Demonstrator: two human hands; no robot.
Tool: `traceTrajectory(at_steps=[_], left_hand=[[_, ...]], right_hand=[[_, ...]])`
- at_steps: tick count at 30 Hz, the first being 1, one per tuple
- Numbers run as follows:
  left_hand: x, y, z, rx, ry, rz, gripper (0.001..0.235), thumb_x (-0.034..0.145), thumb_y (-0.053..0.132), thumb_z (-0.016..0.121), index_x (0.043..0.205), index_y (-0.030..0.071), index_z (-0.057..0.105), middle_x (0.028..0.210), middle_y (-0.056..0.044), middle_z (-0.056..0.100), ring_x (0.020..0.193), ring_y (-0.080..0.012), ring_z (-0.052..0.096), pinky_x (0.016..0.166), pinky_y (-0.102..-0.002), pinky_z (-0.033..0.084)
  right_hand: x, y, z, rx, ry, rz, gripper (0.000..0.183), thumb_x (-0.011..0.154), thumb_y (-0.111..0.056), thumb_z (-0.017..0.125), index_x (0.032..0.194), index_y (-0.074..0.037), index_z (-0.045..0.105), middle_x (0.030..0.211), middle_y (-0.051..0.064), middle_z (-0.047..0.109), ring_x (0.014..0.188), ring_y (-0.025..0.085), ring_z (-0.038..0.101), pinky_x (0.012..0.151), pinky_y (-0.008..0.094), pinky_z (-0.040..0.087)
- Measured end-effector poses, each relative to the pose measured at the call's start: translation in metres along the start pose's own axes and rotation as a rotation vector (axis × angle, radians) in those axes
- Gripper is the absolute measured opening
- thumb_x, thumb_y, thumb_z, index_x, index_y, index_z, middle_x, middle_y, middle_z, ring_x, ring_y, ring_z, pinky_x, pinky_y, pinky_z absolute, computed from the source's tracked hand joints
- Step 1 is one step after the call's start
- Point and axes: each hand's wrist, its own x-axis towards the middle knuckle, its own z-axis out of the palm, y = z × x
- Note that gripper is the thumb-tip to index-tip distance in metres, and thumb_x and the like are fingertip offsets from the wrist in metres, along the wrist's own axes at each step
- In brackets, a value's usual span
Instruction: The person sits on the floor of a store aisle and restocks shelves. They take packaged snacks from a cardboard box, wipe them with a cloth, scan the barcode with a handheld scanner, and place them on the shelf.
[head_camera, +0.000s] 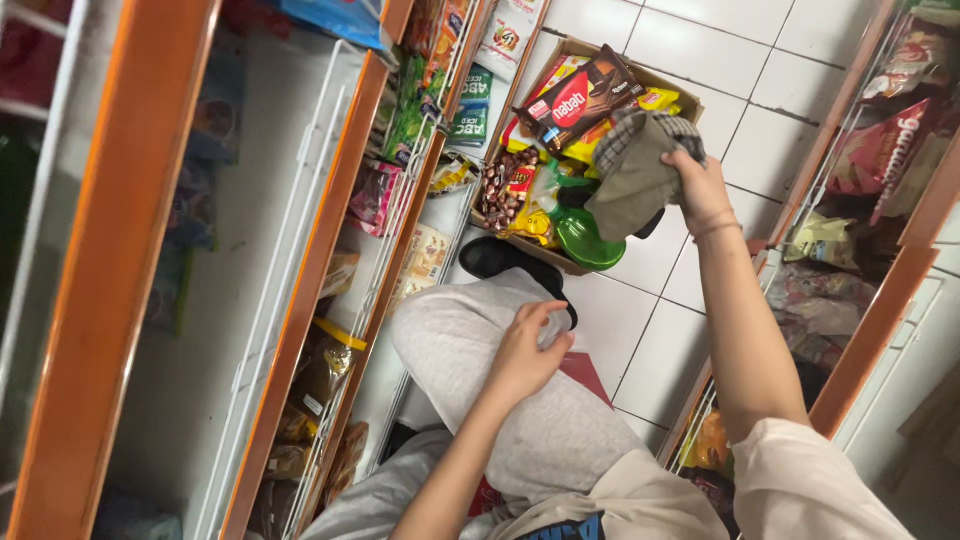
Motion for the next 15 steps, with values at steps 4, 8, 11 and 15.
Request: traceTrajectory(at_steps=[4,8,11,15], left_hand=[[0.012,-0.013,0.020,0.015,-0.009,-0.029,0.045,0.086,0.022,0.071,0.129,0.010,0.064,0.127,-0.014,0.063,0.108,-0.0297,0.064,0.095,-0.039,0.052],[0.021,-0.024,0.034,0.015,-0.049,-0.083,0.044,0.086,0.022,0.071,0.127,0.010,0.065,0.127,-0.014,0.063,0.109,-0.0293,0.064,0.094,-0.038,0.053],[0.022,-0.029,0.040,0.007,-0.087,-0.125,0.044,0.086,0.021,0.070,0.128,0.010,0.065,0.125,-0.014,0.063,0.109,-0.0286,0.065,0.090,-0.038,0.055],[0.024,-0.033,0.039,-0.003,-0.073,-0.106,0.044,0.086,0.020,0.070,0.129,0.010,0.064,0.129,-0.014,0.060,0.110,-0.0282,0.064,0.087,-0.037,0.058]], right_hand=[[0.027,-0.006,0.016,0.154,-0.137,0.195,0.042,0.090,-0.024,0.065,0.125,-0.001,0.063,0.113,0.008,0.072,0.095,0.021,0.072,0.081,0.036,0.060],[0.045,0.001,0.029,0.180,-0.172,0.312,0.049,0.089,-0.031,0.063,0.131,-0.007,0.062,0.120,0.005,0.072,0.104,0.021,0.070,0.090,0.039,0.057],[0.057,0.010,0.028,0.155,-0.162,0.344,0.048,0.087,-0.032,0.066,0.130,-0.009,0.063,0.119,0.005,0.073,0.105,0.020,0.070,0.091,0.037,0.057],[0.068,0.021,0.022,-0.170,-0.075,0.037,0.053,0.090,-0.033,0.076,0.129,0.002,0.065,0.116,0.012,0.071,0.103,0.026,0.067,0.090,0.037,0.055]])
